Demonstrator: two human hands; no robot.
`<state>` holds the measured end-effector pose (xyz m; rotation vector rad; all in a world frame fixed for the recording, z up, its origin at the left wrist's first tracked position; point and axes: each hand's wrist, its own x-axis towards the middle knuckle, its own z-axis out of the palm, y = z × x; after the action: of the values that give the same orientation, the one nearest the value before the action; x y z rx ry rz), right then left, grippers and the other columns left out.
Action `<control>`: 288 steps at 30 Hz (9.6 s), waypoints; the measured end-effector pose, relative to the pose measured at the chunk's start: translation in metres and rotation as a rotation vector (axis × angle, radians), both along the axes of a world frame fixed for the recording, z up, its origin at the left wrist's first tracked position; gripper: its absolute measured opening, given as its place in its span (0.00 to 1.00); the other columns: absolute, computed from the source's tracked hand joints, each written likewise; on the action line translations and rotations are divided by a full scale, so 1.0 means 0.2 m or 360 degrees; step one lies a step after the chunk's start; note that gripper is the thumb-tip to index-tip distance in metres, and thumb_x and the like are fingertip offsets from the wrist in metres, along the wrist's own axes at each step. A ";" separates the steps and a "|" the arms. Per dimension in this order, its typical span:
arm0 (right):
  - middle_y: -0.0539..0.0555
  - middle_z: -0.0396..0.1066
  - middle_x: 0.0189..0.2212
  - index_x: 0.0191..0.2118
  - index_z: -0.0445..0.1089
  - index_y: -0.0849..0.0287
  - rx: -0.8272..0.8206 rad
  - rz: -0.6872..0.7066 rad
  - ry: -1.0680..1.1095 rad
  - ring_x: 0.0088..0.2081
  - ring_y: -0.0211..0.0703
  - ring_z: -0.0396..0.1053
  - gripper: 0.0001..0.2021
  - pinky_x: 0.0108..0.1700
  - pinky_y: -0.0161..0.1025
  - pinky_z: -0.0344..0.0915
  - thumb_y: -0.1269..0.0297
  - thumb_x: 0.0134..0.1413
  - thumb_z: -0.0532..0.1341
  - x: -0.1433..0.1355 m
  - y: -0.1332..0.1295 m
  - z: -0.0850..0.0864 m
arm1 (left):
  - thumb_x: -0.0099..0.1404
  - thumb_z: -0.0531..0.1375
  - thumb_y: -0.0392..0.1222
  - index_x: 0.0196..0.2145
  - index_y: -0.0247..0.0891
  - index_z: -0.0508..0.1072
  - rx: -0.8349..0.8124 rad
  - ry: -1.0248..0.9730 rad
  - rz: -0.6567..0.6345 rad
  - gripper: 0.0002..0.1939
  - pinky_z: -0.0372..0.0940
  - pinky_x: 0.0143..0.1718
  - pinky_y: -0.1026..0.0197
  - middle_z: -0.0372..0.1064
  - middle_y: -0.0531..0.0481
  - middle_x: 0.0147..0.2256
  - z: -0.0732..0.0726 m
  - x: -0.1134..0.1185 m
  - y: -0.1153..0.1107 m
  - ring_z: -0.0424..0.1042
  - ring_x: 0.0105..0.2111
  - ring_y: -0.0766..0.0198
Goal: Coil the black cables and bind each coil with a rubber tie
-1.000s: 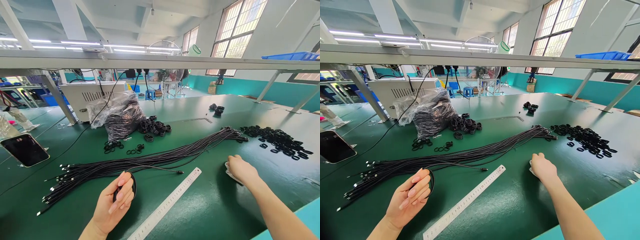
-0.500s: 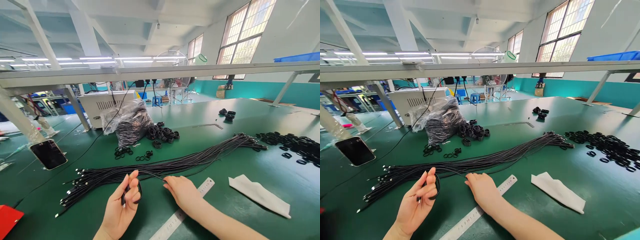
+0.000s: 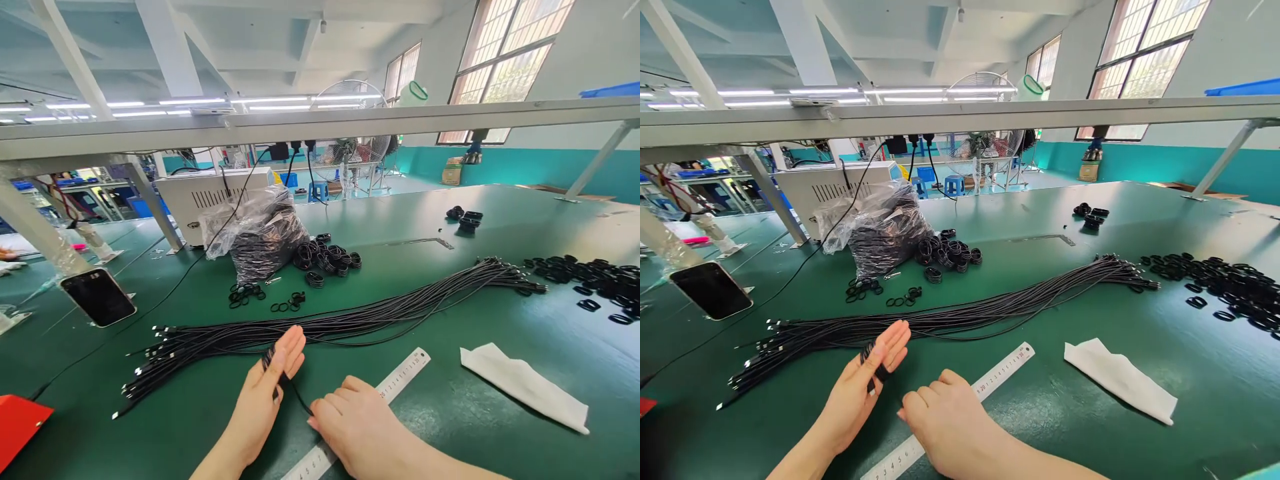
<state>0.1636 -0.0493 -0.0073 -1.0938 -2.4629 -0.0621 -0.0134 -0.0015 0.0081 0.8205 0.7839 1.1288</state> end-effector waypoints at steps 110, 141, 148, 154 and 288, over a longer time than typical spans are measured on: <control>0.47 0.71 0.32 0.35 0.65 0.56 -0.2161 0.0341 0.2065 0.40 0.45 0.71 0.24 0.45 0.41 0.66 0.61 0.30 0.75 -0.14 0.04 0.00 | 0.66 0.58 0.47 0.32 0.39 0.77 -0.0177 -0.0094 -0.0436 0.11 0.55 0.61 0.45 0.68 0.41 0.58 0.01 0.12 -0.18 0.62 0.60 0.47; 0.47 0.58 0.28 0.28 0.58 0.56 -0.1399 0.0092 0.1446 0.30 0.37 0.60 0.06 0.32 0.33 0.62 0.65 0.51 0.58 -0.10 0.05 -0.08 | 0.62 0.62 0.49 0.30 0.37 0.76 0.0205 0.0004 -0.0525 0.12 0.64 0.40 0.61 0.76 0.43 0.41 -0.04 0.11 -0.15 0.70 0.35 0.61; 0.45 0.57 0.27 0.26 0.53 0.55 -0.1428 0.0094 0.1448 0.28 0.35 0.58 0.17 0.31 0.31 0.59 0.64 0.45 0.66 -0.10 0.06 -0.06 | 0.71 0.51 0.44 0.22 0.36 0.71 0.0178 -0.0011 -0.0607 0.21 0.60 0.49 0.56 0.75 0.43 0.34 0.05 0.13 -0.17 0.70 0.41 0.57; 0.46 0.61 0.28 0.29 0.59 0.57 -0.1480 0.0025 0.1614 0.32 0.38 0.62 0.12 0.35 0.34 0.61 0.61 0.47 0.64 -0.13 0.02 -0.07 | 0.68 0.55 0.45 0.35 0.36 0.79 0.0236 0.0007 -0.0942 0.15 0.58 0.54 0.52 0.74 0.40 0.43 0.09 0.05 -0.14 0.69 0.48 0.53; 0.45 0.57 0.19 0.29 0.63 0.60 -0.2059 0.0564 0.0729 0.23 0.33 0.56 0.25 0.28 0.31 0.55 0.41 0.62 0.50 0.23 0.15 0.05 | 0.68 0.49 0.58 0.33 0.39 0.67 0.0121 0.0917 -0.1197 0.21 0.61 0.25 0.65 0.72 0.52 0.25 0.00 0.00 -0.09 0.68 0.22 0.67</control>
<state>0.2099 -0.0188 0.0029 -0.8500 -2.0638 1.8408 -0.0139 -0.0203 0.0075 1.3859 0.7912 0.2430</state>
